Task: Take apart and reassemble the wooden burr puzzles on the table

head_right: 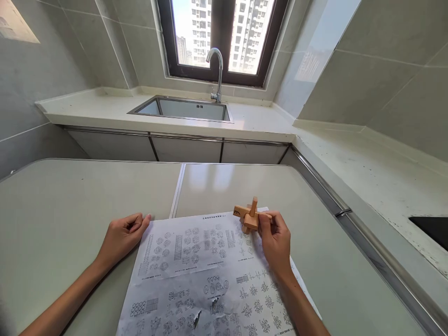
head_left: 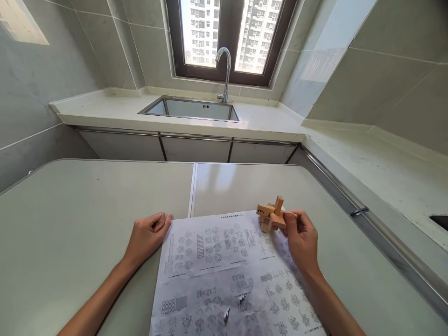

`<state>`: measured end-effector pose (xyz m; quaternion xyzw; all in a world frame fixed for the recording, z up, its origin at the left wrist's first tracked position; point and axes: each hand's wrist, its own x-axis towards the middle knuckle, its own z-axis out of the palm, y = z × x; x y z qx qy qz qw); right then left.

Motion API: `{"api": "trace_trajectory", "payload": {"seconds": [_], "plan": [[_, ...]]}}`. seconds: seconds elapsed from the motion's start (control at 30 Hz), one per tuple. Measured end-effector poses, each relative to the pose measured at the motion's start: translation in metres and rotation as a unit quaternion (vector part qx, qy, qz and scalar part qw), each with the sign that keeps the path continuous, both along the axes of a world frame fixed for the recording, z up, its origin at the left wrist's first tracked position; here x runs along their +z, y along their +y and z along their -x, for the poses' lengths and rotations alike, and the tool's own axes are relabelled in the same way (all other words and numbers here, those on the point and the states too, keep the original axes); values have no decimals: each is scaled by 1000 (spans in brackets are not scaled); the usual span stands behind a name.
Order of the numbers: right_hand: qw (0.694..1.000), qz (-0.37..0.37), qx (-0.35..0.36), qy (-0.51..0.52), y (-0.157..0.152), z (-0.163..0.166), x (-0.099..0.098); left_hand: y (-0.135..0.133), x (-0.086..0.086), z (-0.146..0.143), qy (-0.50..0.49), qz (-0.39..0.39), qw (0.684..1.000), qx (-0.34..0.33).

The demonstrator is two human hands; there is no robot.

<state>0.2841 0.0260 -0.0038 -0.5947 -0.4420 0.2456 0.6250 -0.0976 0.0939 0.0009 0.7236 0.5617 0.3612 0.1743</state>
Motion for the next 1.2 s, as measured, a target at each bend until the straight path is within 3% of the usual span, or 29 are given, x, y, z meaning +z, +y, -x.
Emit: {"api": "trace_trajectory", "payload": {"seconds": [0.2, 0.4, 0.67, 0.97, 1.2], "plan": [[975, -12, 214, -66, -17, 37, -3, -20, 11, -18, 10, -59, 996, -68], [936, -6, 342, -85, -31, 66, -9, -48, 15, -44, -52, -7, 966, -254], [916, 5, 380, -131, -37, 77, -11, -60, 1, -53, -65, 112, 939, -318], [912, 13, 390, -129, -38, 79, -13, -57, 2, -53, -75, 99, 941, -316], [909, 2, 364, -204, -37, 75, -18, -58, 0, -52, -79, 86, 944, -310]]}}
